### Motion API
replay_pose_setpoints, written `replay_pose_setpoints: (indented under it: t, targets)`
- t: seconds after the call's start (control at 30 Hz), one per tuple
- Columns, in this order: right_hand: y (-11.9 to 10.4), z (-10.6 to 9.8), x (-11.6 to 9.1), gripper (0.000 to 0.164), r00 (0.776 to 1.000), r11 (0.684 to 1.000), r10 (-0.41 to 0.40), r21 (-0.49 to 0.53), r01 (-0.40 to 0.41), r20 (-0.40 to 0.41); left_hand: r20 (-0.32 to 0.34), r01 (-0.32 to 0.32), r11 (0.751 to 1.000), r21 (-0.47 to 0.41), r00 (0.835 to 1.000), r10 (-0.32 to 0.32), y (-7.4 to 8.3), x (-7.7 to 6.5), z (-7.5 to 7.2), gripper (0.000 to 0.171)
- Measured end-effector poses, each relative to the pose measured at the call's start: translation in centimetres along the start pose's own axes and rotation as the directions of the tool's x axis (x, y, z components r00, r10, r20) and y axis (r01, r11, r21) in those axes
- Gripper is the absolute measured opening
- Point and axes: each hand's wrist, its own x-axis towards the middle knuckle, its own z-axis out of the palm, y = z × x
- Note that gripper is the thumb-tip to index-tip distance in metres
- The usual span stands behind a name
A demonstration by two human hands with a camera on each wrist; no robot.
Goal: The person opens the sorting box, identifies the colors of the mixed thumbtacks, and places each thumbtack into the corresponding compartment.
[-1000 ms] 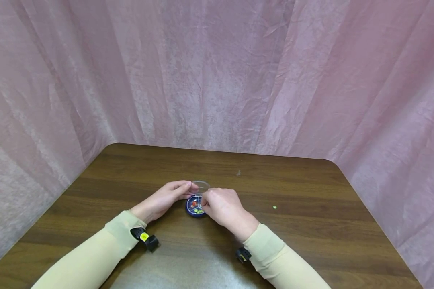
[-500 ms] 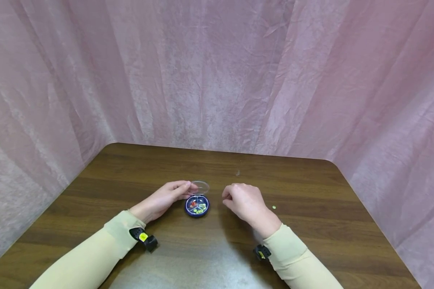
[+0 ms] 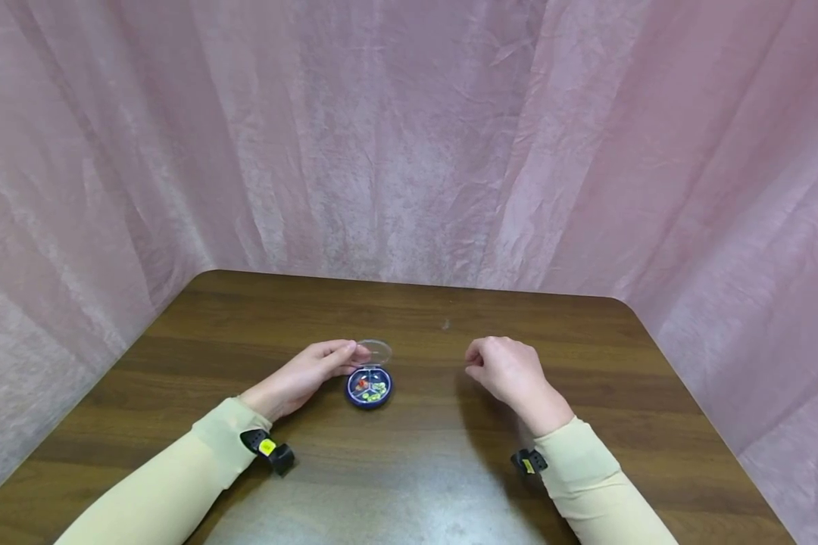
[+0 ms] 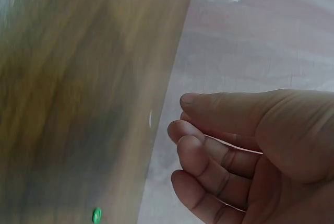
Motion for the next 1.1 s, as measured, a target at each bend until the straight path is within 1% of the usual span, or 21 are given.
replay_pose_setpoints:
  t: [0.23,0.43,0.53,0.67,0.87,0.9,1.1]
  targets:
    - [1.8,-1.0,-0.2,0.011,0.998,0.998,0.056,-0.020,-0.055,0.042,0.000,-0.004,1.000,-0.001,1.000,0.004,-0.1,0.0,0.0,0.044]
    - [3.2,-1.5,-0.5,0.005,0.995,0.995,0.092,-0.037,-0.091,0.023,0.006,-0.004,1.000,-0.002,1.000,0.004,-0.1,0.0,-0.1,0.044]
    - [3.7,-1.7,-0.6,0.003,0.994,0.994,0.105,-0.044,-0.103,0.028,0.008,-0.004,1.000,-0.001,1.000,0.004,0.0,-0.1,-0.1,0.043]
    - [4.0,-1.9,-0.6,0.005,0.991,0.992,0.117,-0.063,-0.113,0.068,0.004,0.002,1.000,0.003,1.000,-0.002,0.0,-0.1,-0.1,0.042]
    - [4.3,-2.1,-0.8,0.010,0.980,0.986,0.149,-0.092,-0.138,0.132,-0.003,0.009,1.000,0.005,1.000,-0.009,0.0,-0.1,-0.1,0.042]
    - [4.3,-2.1,-0.8,0.011,0.978,0.986,0.151,-0.095,-0.139,0.141,-0.002,0.004,1.000,0.008,1.000,-0.004,0.0,0.0,0.0,0.042]
    - [4.4,-1.9,-0.9,0.015,0.972,0.986,0.150,-0.103,-0.132,0.183,0.004,0.020,1.000,0.003,1.000,-0.020,0.1,-0.1,0.0,0.043]
